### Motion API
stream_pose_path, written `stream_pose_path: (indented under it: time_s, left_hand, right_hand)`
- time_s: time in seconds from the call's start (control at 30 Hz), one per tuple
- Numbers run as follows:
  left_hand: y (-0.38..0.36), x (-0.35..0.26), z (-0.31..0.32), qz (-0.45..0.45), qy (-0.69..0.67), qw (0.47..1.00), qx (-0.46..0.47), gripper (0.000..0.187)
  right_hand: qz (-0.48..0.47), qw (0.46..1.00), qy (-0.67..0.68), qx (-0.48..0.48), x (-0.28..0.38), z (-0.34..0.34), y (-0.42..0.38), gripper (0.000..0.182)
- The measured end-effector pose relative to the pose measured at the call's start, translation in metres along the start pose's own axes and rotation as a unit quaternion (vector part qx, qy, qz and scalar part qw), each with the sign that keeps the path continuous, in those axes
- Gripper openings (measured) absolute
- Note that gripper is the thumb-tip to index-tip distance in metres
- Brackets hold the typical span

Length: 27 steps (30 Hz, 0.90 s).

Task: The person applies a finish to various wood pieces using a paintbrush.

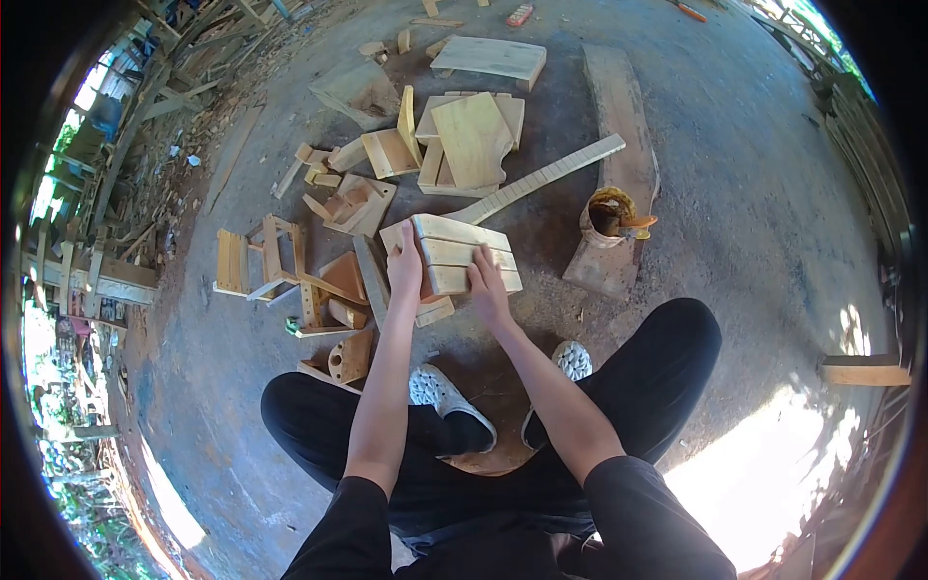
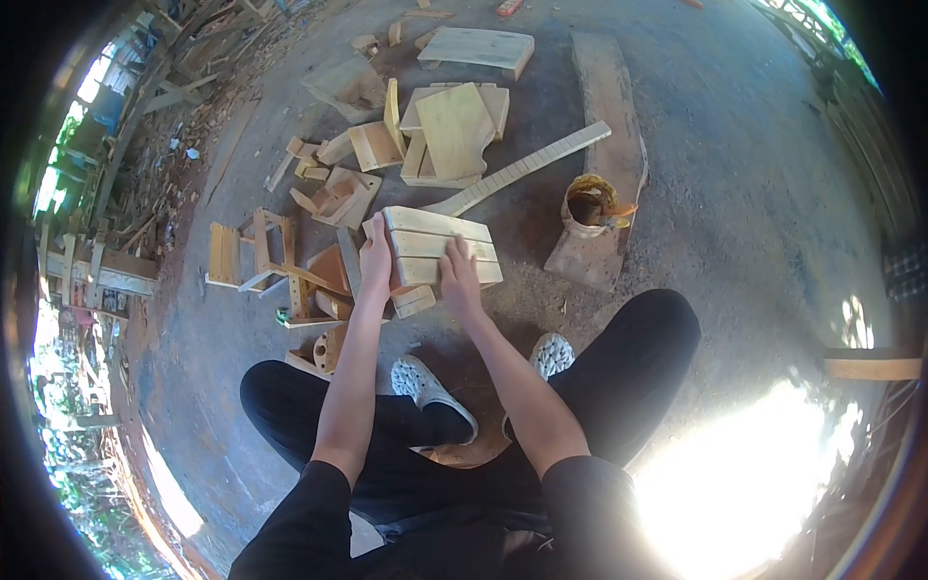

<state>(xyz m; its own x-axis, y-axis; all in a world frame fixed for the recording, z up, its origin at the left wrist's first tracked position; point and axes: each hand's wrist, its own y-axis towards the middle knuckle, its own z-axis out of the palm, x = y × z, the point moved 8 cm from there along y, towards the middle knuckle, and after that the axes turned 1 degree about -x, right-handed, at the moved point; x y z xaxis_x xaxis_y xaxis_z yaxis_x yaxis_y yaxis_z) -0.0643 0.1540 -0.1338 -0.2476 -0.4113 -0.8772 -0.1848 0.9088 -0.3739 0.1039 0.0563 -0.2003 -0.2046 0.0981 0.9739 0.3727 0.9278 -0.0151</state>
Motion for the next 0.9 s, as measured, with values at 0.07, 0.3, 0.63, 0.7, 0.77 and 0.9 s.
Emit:
stream_pose_path:
  time_s: [0.07, 0.3, 0.63, 0.7, 0.77, 0.9]
  left_hand:
    - [0.001, 0.0, 0.002, -0.002, -0.01, 1.0, 0.01, 0.095]
    - [-0.002, 0.005, 0.011, 0.045, -0.129, 0.989, 0.063, 0.085]
    - [-0.015, -0.011, 0.006, 0.038, -0.004, 0.999, 0.037, 0.099]
    - [-0.019, -0.014, 0.011, 0.027, -0.013, 0.999, 0.041, 0.099]
    - [-0.032, -0.026, 0.015, 0.016, -0.021, 0.999, 0.043, 0.096]
    - [-0.01, -0.007, 0.023, 0.017, -0.048, 0.997, 0.052, 0.093]
  right_hand:
    - [-0.044, 0.999, -0.013, 0.013, 0.048, 0.003, -0.001, 0.055]
    - [-0.27, 0.962, -0.023, 0.016, 0.145, 0.013, -0.024, 0.048]
    - [-0.223, 0.973, 0.026, -0.054, 0.148, 0.003, -0.024, 0.052]
    - [-0.223, 0.973, 0.034, -0.054, 0.151, -0.002, -0.022, 0.052]
    - [-0.226, 0.972, 0.041, -0.055, 0.149, -0.005, -0.021, 0.052]
    - [-0.232, 0.97, 0.029, -0.063, 0.146, -0.004, -0.019, 0.053]
